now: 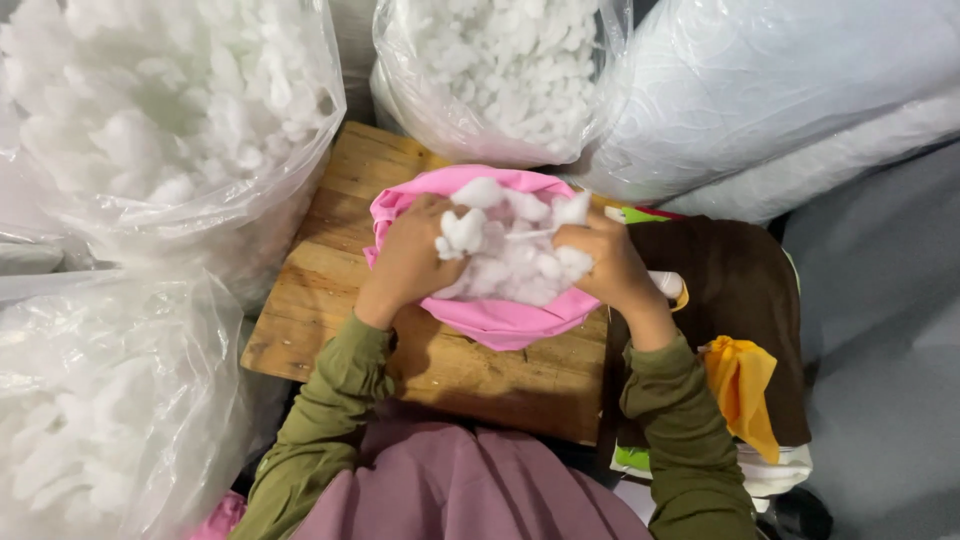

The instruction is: The person smooths a pink fabric on a wooden board using a lint roller, then folds it into a pouch shape. They repeatedly take handfuls of white cotton from large plastic bags and stuff them into the pink pouch, pressing and adjusting the filling to distribute it evenly.

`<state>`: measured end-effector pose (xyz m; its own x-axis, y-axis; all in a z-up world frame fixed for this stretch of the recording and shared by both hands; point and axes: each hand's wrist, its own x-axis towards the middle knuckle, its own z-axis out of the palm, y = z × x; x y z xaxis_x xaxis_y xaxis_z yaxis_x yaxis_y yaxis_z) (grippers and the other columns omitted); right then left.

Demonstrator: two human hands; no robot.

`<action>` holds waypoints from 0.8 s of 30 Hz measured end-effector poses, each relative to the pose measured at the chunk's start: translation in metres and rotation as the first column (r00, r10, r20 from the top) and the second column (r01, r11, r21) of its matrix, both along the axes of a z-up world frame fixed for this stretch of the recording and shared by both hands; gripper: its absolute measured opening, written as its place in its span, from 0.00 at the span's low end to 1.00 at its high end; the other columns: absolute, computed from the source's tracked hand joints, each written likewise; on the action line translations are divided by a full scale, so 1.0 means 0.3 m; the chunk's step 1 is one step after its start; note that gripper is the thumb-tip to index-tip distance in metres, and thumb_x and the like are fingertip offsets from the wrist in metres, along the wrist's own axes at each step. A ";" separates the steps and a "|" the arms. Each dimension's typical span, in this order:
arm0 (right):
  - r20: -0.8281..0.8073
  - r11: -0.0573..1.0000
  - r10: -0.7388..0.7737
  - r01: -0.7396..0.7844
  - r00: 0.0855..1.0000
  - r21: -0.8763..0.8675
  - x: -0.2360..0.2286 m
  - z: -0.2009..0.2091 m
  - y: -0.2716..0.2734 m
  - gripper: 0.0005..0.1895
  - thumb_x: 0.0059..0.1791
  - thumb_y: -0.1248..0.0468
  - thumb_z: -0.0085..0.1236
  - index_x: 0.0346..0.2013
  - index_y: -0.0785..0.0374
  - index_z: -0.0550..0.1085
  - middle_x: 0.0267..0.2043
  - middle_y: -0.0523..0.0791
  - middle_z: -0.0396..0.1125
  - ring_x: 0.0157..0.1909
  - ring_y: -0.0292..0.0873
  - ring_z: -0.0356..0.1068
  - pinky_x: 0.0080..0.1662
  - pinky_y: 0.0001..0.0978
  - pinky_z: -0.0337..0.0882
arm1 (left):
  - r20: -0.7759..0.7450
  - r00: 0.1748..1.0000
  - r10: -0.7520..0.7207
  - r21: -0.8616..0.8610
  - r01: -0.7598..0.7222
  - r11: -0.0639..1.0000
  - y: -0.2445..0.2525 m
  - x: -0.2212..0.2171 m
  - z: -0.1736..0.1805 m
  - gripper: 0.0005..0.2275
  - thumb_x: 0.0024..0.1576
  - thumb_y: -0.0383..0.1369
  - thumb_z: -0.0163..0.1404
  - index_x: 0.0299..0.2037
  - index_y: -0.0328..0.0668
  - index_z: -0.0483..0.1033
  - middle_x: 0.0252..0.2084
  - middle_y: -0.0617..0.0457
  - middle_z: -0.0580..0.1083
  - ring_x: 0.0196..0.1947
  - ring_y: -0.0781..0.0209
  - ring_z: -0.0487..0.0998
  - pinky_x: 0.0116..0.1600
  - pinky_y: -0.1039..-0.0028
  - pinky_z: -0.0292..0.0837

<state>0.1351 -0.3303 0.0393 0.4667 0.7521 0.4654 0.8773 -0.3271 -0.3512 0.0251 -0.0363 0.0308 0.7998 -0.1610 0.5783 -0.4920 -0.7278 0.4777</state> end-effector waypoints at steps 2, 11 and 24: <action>-0.048 0.999 -0.034 0.033 0.998 -0.013 -0.026 0.041 0.007 0.16 0.38 0.63 0.65 0.39 0.45 0.78 0.36 0.42 0.63 0.37 0.49 0.72 0.41 0.40 0.72 | -0.010 0.999 0.034 0.072 -0.033 0.997 0.009 -0.008 0.012 0.26 0.43 0.41 0.57 0.54 0.43 0.74 0.45 0.45 0.76 0.50 0.36 0.75 0.51 0.54 0.72; -0.006 0.988 0.088 -0.086 0.996 0.125 -0.080 -0.036 0.218 0.18 0.42 0.54 0.70 0.42 0.53 0.75 0.37 0.44 0.63 0.39 0.52 0.71 0.43 0.40 0.70 | -0.266 0.918 -0.294 -0.245 0.231 0.942 -0.107 0.027 0.035 0.42 0.42 0.22 0.60 0.69 0.29 0.51 0.60 0.25 0.67 0.58 0.25 0.72 0.63 0.46 0.69; -0.249 0.979 -0.008 -0.043 0.969 -0.200 -0.106 0.061 0.138 0.36 0.37 0.61 0.69 0.58 0.63 0.70 0.52 0.57 0.64 0.55 0.68 0.67 0.55 0.57 0.68 | -0.004 0.980 -0.200 -0.163 0.196 0.967 -0.074 0.040 0.025 0.44 0.40 0.25 0.65 0.72 0.40 0.57 0.68 0.32 0.59 0.67 0.25 0.62 0.70 0.44 0.58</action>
<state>0.1034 -0.2889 0.0576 0.5334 0.8277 0.1743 0.7778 -0.3991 -0.4855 0.0371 -0.0584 0.0382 0.7733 -0.2233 0.5933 -0.6073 -0.5294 0.5923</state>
